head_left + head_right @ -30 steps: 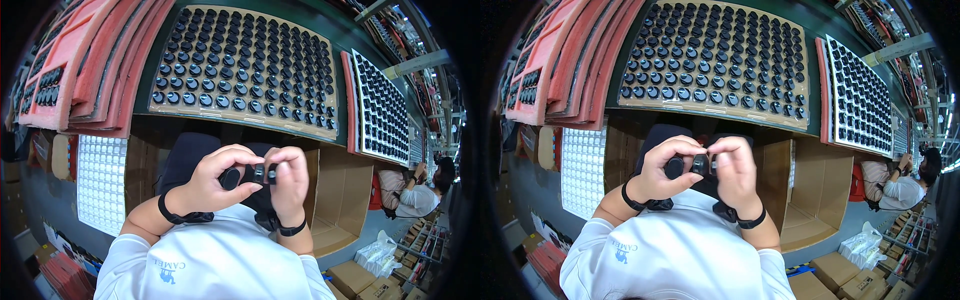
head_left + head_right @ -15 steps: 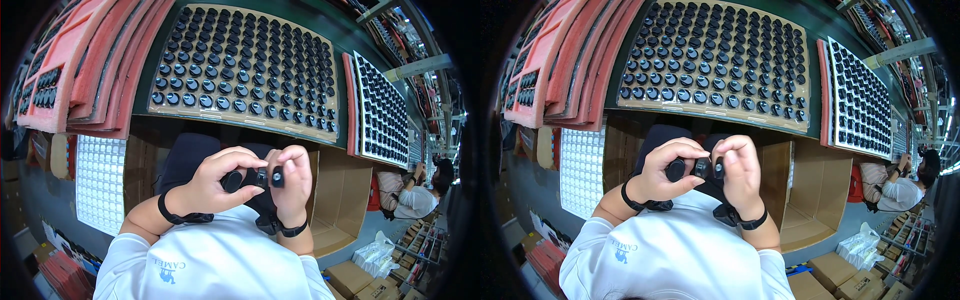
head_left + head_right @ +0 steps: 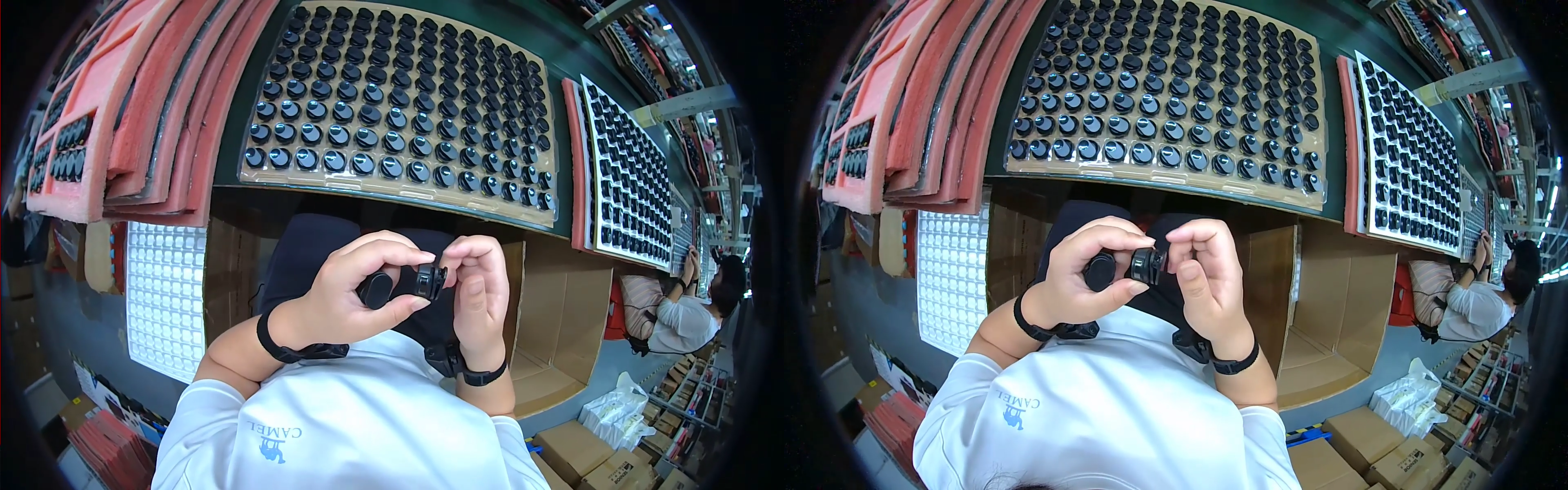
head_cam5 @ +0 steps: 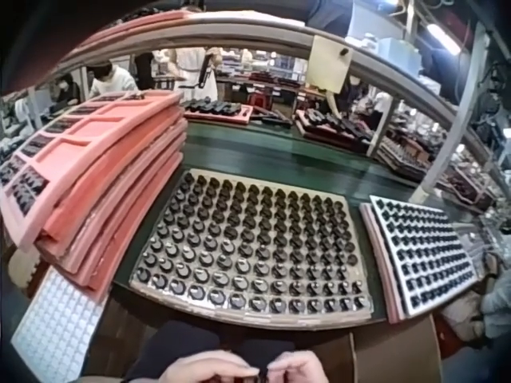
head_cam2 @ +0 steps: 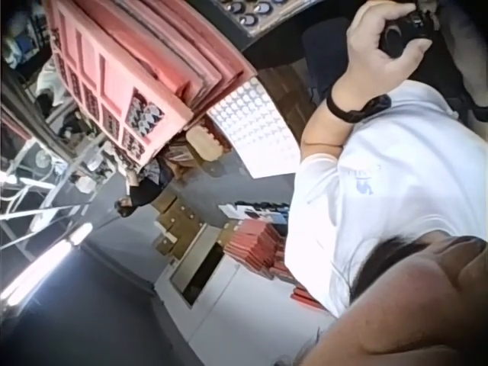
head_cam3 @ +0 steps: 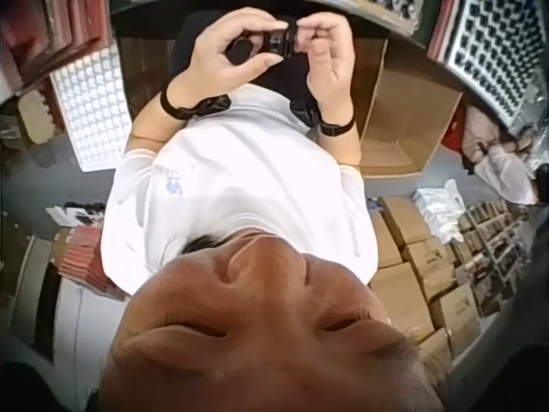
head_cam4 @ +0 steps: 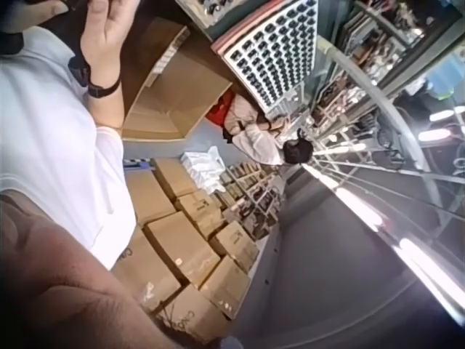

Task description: The person picks up small black components from a tray and joins them with other pieces by hand. After repeating this several times, the person places the tray into a cardboard box and retrieves a new white tray and a cardboard sheet.

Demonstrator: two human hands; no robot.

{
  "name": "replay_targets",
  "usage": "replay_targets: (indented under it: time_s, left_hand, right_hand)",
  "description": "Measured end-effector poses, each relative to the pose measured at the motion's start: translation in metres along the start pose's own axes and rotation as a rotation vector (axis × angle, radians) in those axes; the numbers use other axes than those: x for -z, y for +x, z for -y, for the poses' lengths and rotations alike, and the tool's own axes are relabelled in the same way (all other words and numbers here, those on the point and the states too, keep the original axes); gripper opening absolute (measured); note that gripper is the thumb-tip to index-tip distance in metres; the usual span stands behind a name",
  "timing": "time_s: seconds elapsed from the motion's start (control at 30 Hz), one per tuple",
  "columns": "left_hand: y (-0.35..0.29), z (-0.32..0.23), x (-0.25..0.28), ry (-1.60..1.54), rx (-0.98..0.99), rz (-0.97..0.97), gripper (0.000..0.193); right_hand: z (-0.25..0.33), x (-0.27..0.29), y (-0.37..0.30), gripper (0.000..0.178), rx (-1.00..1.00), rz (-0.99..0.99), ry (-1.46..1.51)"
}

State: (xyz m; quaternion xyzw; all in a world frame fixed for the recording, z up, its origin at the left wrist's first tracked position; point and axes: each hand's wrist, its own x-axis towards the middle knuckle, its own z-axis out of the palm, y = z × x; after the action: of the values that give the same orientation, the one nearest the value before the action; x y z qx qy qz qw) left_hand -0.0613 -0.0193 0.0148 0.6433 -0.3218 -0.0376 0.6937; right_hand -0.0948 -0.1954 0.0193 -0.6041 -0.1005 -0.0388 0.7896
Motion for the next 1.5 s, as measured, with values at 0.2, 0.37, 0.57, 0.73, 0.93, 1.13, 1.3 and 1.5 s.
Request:
replay_targets:
  time_s: [0.2, 0.37, 0.57, 0.73, 0.93, 1.13, 1.3, 1.5]
  left_hand:
    - [-0.003, 0.001, 0.001, 0.026, -0.025, -0.018, 0.037]
    - [-0.006, 0.001, 0.000, 0.025, -0.016, -0.014, 0.037]
    - [0.000, 0.004, 0.001, -0.015, 0.052, -0.005, 0.041]
    - [-0.003, 0.012, 0.011, -0.182, 0.174, -0.045, 0.045]
    - [0.002, 0.022, 0.018, -0.299, 0.256, -0.074, 0.043]
    - [0.003, 0.031, 0.025, -0.333, 0.304, -0.097, 0.040]
    - [0.009, 0.033, 0.024, -0.403, 0.323, -0.082, 0.043]
    - [0.008, 0.034, 0.021, -0.396, 0.269, -0.074, 0.053]
  right_hand:
    - [0.005, 0.003, 0.001, 0.026, 0.123, 0.081, -0.317]
    - [0.008, 0.005, 0.001, 0.026, 0.212, 0.118, -0.472]
    - [0.018, 0.023, 0.011, 0.021, 0.182, 0.115, -0.580]
    - [0.036, 0.078, 0.046, 0.015, 0.075, -0.121, -0.834]
    - [0.025, 0.188, 0.102, 0.017, -0.205, -0.327, -0.995]
    - [0.010, 0.229, 0.125, 0.016, -0.254, -0.227, -1.105]
    - [0.007, 0.230, 0.132, 0.015, -0.312, -0.136, -1.264]
    - [0.003, 0.221, 0.137, 0.015, -0.311, -0.073, -1.339]
